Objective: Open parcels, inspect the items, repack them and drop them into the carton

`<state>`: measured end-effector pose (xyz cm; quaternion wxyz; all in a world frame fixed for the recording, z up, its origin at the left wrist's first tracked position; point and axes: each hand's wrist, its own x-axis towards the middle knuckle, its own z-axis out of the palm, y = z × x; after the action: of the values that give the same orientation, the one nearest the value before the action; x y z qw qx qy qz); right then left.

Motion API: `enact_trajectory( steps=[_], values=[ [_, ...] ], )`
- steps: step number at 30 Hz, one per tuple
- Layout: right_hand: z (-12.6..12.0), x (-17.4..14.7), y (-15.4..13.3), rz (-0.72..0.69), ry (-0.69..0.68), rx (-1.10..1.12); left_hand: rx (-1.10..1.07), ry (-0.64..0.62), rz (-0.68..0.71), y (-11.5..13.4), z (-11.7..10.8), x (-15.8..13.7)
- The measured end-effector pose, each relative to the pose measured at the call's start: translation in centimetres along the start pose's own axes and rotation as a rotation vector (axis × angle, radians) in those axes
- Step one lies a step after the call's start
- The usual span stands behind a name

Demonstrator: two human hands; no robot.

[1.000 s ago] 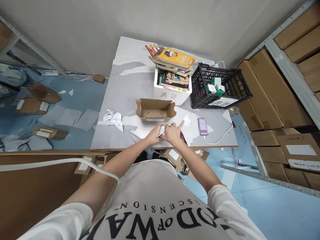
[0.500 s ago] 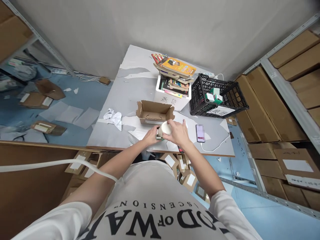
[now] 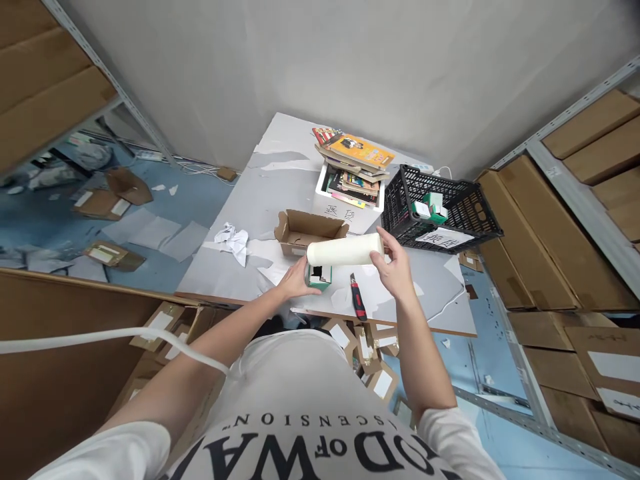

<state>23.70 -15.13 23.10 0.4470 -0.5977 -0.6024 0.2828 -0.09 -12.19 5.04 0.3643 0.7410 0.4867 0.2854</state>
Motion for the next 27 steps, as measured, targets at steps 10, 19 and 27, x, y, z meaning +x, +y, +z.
enact_trajectory(
  steps=[10,19,27],
  values=[
    [8.2,-4.7,4.1,0.589,0.187,1.105,-0.178,0.292,0.080,5.3,-2.2,-1.8],
    [12.9,-7.0,1.9,0.830,0.024,1.346,-0.746,0.095,-0.043,8.2,-1.3,-1.5],
    [10.0,-6.0,3.5,0.782,-0.221,0.990,-0.612,0.212,-0.086,9.5,-2.3,-1.5]
  ],
)
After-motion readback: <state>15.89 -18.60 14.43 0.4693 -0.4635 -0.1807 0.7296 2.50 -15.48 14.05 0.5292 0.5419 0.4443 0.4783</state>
